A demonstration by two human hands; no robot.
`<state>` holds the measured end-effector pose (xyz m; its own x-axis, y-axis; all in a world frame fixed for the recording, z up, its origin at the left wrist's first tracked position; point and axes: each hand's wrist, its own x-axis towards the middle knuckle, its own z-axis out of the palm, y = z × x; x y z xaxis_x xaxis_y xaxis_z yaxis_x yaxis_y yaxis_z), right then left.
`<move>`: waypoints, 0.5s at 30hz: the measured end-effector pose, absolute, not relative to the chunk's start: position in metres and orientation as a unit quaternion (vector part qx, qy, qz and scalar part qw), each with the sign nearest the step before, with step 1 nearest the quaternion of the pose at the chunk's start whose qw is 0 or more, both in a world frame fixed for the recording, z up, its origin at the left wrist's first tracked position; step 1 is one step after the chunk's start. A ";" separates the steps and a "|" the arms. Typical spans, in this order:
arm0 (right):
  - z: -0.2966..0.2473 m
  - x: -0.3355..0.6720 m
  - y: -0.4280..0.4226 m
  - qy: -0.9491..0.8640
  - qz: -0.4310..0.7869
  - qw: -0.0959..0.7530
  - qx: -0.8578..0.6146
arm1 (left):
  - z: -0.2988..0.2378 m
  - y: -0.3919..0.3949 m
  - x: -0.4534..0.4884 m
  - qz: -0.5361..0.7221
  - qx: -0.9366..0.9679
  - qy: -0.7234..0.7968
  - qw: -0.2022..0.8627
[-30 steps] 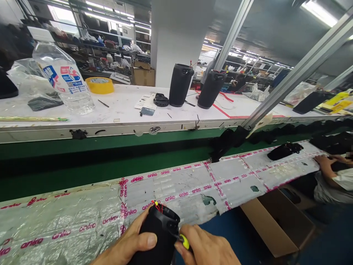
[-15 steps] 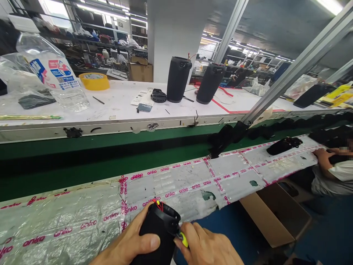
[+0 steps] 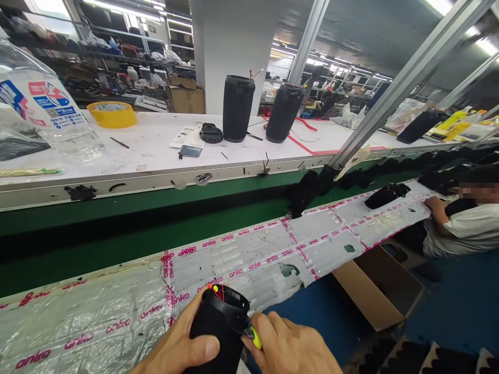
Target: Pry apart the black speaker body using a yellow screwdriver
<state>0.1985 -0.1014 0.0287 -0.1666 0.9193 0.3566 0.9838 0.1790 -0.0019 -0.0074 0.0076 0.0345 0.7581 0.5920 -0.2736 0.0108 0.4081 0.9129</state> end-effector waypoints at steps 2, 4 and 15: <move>0.034 0.199 -0.103 -0.756 -0.134 0.116 -0.630 | 0.037 0.009 -0.008 0.169 0.541 0.295 0.769; 0.039 0.200 -0.103 -0.759 -0.160 0.094 -0.624 | 0.040 0.010 -0.008 0.155 0.559 0.301 0.757; 0.044 0.200 -0.106 -0.773 -0.195 0.039 -0.602 | 0.045 0.003 -0.003 0.179 0.567 0.316 0.739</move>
